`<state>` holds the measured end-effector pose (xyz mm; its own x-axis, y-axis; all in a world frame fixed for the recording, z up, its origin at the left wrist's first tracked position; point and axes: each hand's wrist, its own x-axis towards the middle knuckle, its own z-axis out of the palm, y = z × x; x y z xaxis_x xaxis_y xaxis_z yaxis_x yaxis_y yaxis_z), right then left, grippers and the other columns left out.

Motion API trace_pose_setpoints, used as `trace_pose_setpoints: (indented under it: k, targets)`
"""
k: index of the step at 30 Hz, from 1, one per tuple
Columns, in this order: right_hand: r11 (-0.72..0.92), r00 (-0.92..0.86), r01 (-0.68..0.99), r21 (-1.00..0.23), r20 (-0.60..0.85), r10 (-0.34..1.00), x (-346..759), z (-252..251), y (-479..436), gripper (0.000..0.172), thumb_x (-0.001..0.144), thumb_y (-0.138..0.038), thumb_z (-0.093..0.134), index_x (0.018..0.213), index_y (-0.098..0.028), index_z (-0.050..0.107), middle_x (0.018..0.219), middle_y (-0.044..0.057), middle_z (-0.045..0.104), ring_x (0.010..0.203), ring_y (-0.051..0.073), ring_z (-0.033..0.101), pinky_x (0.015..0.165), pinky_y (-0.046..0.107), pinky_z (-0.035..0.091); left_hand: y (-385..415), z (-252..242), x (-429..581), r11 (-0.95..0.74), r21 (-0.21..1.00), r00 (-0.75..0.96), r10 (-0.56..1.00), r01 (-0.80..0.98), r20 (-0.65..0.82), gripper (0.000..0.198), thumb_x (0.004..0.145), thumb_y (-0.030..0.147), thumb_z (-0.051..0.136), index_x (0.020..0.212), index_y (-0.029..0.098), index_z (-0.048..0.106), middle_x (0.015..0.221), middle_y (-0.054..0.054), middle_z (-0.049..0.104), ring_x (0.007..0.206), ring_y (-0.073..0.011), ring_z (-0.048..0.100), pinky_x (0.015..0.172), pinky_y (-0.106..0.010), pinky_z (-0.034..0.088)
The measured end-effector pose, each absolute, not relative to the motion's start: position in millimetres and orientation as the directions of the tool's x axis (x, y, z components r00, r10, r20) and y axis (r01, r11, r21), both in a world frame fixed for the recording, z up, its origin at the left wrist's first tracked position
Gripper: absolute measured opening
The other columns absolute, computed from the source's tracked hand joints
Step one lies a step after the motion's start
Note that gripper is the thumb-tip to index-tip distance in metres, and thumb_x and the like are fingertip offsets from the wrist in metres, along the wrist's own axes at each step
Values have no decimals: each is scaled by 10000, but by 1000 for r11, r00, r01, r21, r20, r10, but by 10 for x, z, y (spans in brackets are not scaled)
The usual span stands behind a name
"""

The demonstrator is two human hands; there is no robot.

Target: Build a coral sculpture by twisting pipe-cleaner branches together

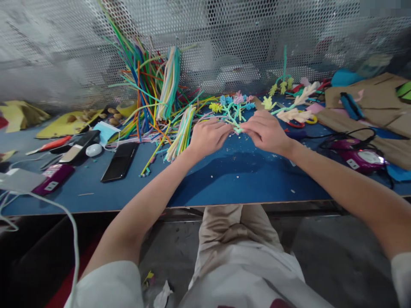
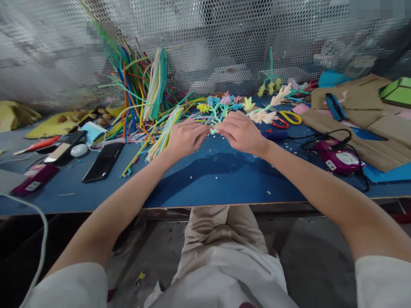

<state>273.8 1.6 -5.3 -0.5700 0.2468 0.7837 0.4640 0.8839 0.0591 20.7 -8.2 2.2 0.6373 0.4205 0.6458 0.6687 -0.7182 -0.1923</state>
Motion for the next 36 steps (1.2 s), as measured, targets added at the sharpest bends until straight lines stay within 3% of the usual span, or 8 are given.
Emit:
trace_pose_setpoints:
  k: [5,10,14,17,23,28,33,36]
  targets:
    - [841,-435,536,-75,829,352,2711,-99,69,353,1099,-405,437,1023,-234,735,907,84,733,867,263,579,847,443,431,-122,-34,253,-762,-182,673,401,622,622,343,1097,381,470,1012,224,762,838,-50,761,757,-185,670,669,-328,447]
    - [808,-549,588,38,752,364,2733,-56,138,407,1099,-407,417,979,-221,758,827,86,694,857,264,542,824,438,386,-165,35,234,-773,-196,696,390,603,603,311,1084,356,480,1020,235,759,884,-58,773,839,-213,650,775,-379,459]
    - [834,-645,540,116,693,322,2786,4,143,346,1088,-351,453,1016,-240,773,816,72,686,872,257,543,814,428,372,-142,80,198,-725,-135,613,449,675,650,323,1087,376,474,1061,241,767,941,-77,790,900,-252,624,854,-442,437]
    - [858,-690,486,164,674,263,2788,11,106,316,1086,-334,475,1021,-246,771,805,57,690,852,244,547,790,417,369,-104,57,193,-708,-132,596,461,694,658,345,1099,384,458,1076,238,769,949,-72,799,882,-242,625,842,-423,427]
    - [852,-496,523,-30,802,333,2717,-51,31,279,1073,-330,492,1037,-239,753,880,70,723,860,256,569,836,434,407,-34,6,199,-755,-186,684,424,629,594,372,1113,377,425,1066,214,756,892,-61,777,821,-211,652,795,-362,446]
    - [800,-495,599,-5,783,376,2668,-109,88,324,1082,-323,464,987,-205,752,863,82,722,844,254,557,810,420,386,-120,24,247,-815,-271,784,313,512,536,369,1104,346,443,984,194,757,804,-72,733,791,-201,657,758,-352,456]
    - [821,-638,555,135,702,316,2740,-39,124,332,1085,-346,476,994,-217,769,819,70,700,849,246,557,777,408,357,-164,92,219,-770,-167,668,397,615,629,331,1092,358,461,1038,218,756,898,-72,768,843,-227,637,845,-402,467]
    - [843,-626,523,127,729,278,2800,12,107,310,1082,-351,492,1009,-233,768,811,57,698,829,237,558,777,409,370,-98,97,176,-733,-74,596,484,676,641,355,1098,372,444,1017,213,751,911,-76,767,852,-233,623,861,-405,462]
